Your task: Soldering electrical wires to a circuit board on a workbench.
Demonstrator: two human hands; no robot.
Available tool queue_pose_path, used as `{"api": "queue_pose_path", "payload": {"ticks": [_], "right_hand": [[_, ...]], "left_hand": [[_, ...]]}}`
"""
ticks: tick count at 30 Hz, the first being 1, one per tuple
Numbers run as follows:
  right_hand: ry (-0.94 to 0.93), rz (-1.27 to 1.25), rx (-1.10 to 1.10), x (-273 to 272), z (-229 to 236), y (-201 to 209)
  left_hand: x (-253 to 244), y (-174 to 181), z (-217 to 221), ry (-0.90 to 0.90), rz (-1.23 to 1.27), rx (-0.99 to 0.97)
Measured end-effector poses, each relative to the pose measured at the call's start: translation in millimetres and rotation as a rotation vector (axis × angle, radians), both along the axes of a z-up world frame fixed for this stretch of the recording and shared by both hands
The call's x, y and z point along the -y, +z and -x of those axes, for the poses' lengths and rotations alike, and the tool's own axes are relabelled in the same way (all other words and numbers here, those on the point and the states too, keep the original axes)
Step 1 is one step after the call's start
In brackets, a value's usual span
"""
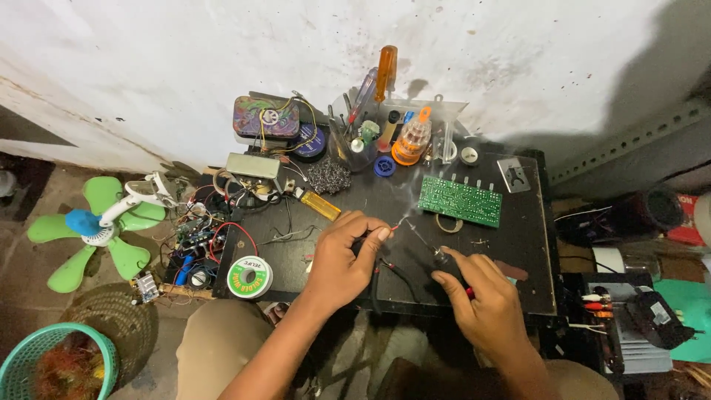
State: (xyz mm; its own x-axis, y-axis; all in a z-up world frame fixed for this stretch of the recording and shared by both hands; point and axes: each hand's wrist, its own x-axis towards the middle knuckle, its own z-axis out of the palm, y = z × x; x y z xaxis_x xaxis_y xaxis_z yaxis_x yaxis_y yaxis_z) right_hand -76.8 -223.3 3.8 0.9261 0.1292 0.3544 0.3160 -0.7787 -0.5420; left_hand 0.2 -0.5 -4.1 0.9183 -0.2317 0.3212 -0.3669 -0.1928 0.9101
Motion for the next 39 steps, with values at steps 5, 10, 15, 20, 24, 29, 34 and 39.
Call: {"api": "queue_pose_path", "payload": {"ticks": [5,10,15,20,24,29,34,39], "right_hand": [[0.014,-0.012,0.029,-0.3,-0.4,4.6],[0.021,-0.012,0.018,0.5,-0.8,3.9],[0.030,-0.010,0.045,-0.2,-0.9,4.9],[0.024,0.002,0.050,1.2,-0.8,1.2],[0.042,0.004,0.048,1.0,-1.2,3.2],[0.026,0.005,0.033,0.7,-0.4,1.4],[0.025,0.011,-0.010,1.6,-0.2,2.1],[0.006,0.011,-0.003,-1.1,-0.3,5.8]], "left_hand": [[0.0,1.2,2.1,0.020,-0.009,0.032],[0.0,4.2,2.8,0.032,-0.005,0.050],[0.1,7.9,3.1,0.042,-0.004,0.091],[0.3,8.4,3.3,0.048,-0.005,0.097],[0.8,4.5,3.0,0.053,0.003,0.110],[1.2,1.0,4.3,0.065,0.001,0.099],[1.5,-2.0,3.6,0.070,0.015,0.099],[0.4,-0.8,3.9,0.059,0.012,0.088]]}}
